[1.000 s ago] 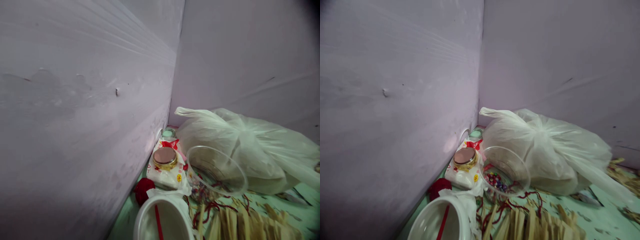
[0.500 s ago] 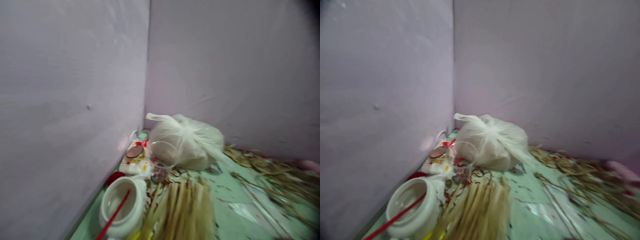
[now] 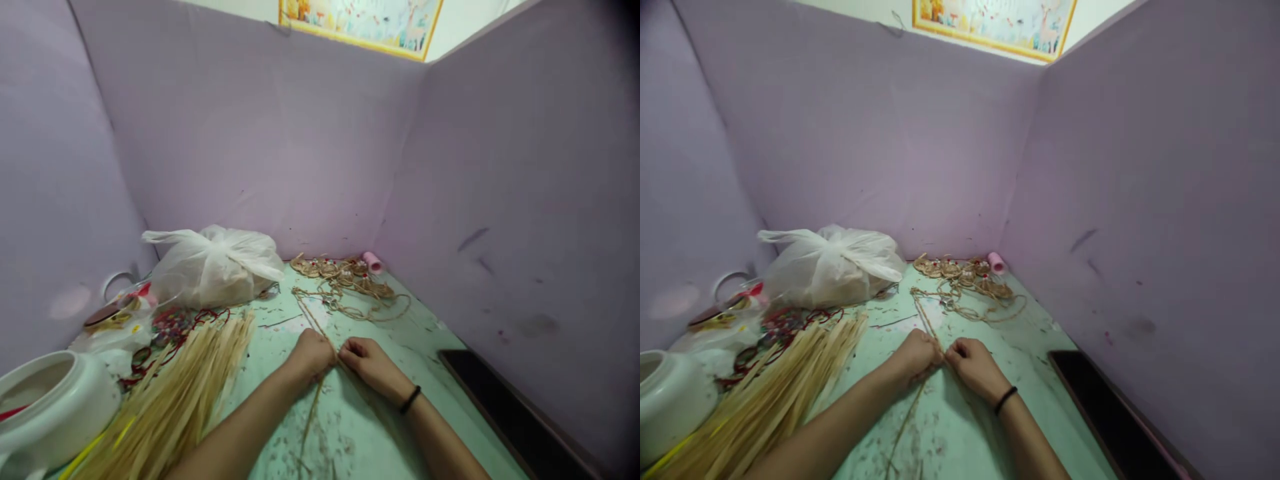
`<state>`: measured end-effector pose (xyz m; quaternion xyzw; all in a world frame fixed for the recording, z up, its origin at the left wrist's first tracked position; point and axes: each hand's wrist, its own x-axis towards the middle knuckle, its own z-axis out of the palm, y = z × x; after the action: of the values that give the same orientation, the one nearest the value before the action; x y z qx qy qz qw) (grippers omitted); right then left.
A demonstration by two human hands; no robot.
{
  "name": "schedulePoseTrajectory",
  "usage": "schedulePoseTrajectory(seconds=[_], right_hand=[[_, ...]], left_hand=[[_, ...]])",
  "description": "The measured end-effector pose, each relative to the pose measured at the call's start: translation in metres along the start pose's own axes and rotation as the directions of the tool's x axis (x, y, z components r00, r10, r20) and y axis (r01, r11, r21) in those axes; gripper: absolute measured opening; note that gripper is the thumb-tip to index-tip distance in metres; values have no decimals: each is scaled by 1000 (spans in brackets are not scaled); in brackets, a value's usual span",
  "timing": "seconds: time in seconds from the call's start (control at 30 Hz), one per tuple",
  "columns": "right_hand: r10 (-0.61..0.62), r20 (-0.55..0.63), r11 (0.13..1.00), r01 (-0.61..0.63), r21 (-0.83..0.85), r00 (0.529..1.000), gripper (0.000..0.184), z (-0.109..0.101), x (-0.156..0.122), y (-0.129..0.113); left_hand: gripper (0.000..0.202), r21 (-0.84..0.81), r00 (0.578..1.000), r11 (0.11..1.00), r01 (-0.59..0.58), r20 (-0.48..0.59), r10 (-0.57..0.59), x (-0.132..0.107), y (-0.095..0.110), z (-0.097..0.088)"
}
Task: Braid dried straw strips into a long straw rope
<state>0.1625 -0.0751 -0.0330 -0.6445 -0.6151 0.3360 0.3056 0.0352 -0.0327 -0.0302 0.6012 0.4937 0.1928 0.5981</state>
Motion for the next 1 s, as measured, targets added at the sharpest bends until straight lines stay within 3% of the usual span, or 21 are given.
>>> schedulePoseTrajectory(seconds=[0.17,0.3,0.47,0.67,0.73,0.8,0.9,1.0], right_hand=[[96,75,983,-107,150,992,15,-4,-1,4],[77,14,994,-78,83,997,12,5,-3,-2],[-27,-129,994,13,-107,991,12,15,-14,-19],[-119,-90,978,101,-185,989,15,15,-26,-30],[-124,-65,985,115,-129,990,14,10,-25,-29],[-97,-120,995,97,-8,988,14,2,-20,-27],[83,-200,959,-23,283,976,12,-10,-11,-30],[233,24,834,-213,509,972,5,-10,-7,-35]], left_hand=[[11,102,989,990,95,-119,-83,-9,13,7],[14,80,970,982,171,-188,-154,-16,16,7],[17,22,979,984,176,-113,-172,-21,10,-4],[11,-28,996,998,52,-76,-54,-15,-1,-14],[9,-56,998,998,39,-48,-41,-16,-1,-16],[10,-65,999,997,46,-4,-46,-17,0,-20],[16,-42,998,998,42,40,-40,-19,1,-27],[19,-48,997,999,4,78,0,-20,1,-31]])
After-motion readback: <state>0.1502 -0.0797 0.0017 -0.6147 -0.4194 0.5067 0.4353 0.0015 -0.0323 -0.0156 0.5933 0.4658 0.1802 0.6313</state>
